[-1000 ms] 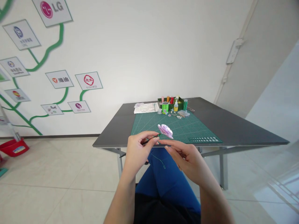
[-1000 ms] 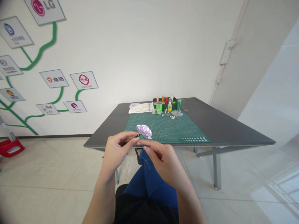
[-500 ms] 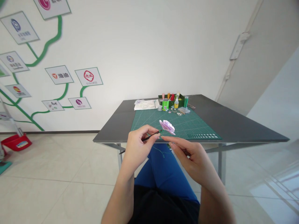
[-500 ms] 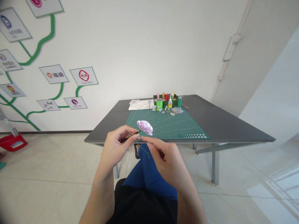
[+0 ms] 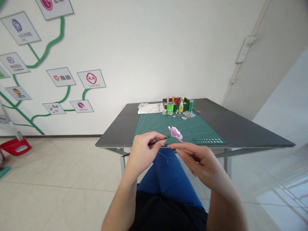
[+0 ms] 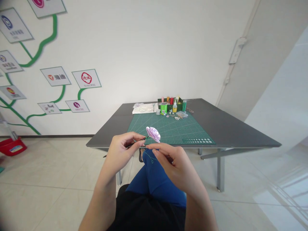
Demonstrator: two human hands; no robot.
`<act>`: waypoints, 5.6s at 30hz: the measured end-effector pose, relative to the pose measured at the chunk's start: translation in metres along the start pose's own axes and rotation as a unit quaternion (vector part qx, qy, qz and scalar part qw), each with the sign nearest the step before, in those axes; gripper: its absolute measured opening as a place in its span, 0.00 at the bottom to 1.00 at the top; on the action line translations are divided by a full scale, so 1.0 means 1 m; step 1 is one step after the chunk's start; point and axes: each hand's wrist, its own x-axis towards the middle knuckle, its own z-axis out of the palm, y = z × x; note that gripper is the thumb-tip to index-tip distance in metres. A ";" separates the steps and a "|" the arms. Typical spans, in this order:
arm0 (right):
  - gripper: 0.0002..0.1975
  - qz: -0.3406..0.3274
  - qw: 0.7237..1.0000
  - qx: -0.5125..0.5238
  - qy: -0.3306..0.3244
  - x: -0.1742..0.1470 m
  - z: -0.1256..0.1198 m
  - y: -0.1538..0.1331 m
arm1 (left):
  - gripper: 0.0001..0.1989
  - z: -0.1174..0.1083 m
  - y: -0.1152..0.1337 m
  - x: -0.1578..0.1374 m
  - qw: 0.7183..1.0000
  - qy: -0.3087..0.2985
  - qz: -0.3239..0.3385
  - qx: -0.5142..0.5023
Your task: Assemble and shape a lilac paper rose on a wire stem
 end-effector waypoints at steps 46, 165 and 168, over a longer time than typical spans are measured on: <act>0.17 -0.169 0.933 -0.107 -0.298 0.086 -0.105 -0.067 | 0.08 -0.026 0.037 0.047 0.982 0.013 0.141 0.124; 0.19 0.083 0.887 0.389 0.234 0.014 -0.017 0.073 | 0.06 0.006 0.004 -0.002 0.984 0.169 0.041 -0.047; 0.16 0.055 0.893 0.258 0.365 0.016 -0.014 0.073 | 0.06 0.008 0.007 -0.004 0.986 0.157 0.043 -0.039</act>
